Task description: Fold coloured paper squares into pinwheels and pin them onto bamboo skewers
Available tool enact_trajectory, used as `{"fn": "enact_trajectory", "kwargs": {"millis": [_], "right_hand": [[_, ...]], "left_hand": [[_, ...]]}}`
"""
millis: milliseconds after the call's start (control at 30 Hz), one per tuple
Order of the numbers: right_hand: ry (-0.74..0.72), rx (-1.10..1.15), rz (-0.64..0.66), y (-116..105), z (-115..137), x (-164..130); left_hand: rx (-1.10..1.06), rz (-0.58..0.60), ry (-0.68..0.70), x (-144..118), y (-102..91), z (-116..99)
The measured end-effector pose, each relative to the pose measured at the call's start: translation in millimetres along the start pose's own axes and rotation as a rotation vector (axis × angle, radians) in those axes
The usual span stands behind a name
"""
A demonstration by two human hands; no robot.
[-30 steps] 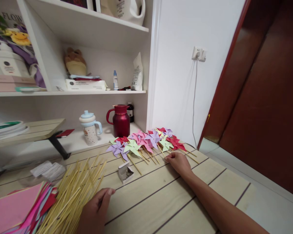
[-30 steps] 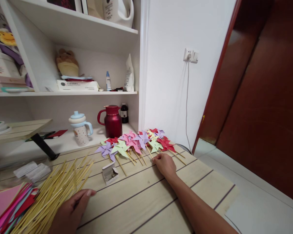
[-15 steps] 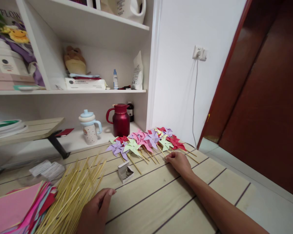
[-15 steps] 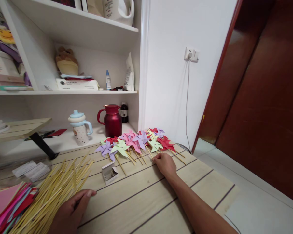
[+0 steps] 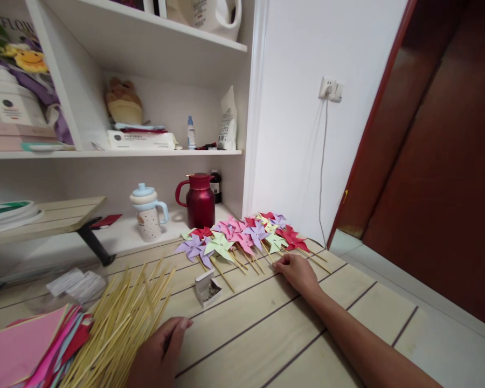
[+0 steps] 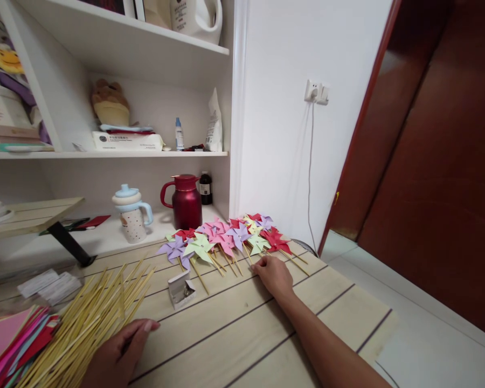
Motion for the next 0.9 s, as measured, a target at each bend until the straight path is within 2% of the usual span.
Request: {"fn": "enact_trajectory", "kwargs": {"millis": [433, 733, 900], "right_hand": [[-0.040, 0.090, -0.011, 4.1, -7.6, 2.4], [-0.075, 0.144, -0.034, 5.6, -10.9, 3.1], [-0.106, 0.166, -0.073, 2.8, -10.9, 1.5]], "left_hand": [[0.004, -0.007, 0.024, -0.5, 0.3, -0.2], [-0.017, 0.009, -0.018, -2.5, 1.6, -2.1], [-0.074, 0.000, 0.018, -2.1, 2.2, -2.3]]}}
Point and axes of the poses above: each hand's wrist, its own x-axis towards the middle knuckle, its own y-axis out of the palm, z = x × y, the point moved 1 cm from there along x, towards the middle knuckle, and after that the axes turned 12 degrees about -x, right-handed, at the moved point
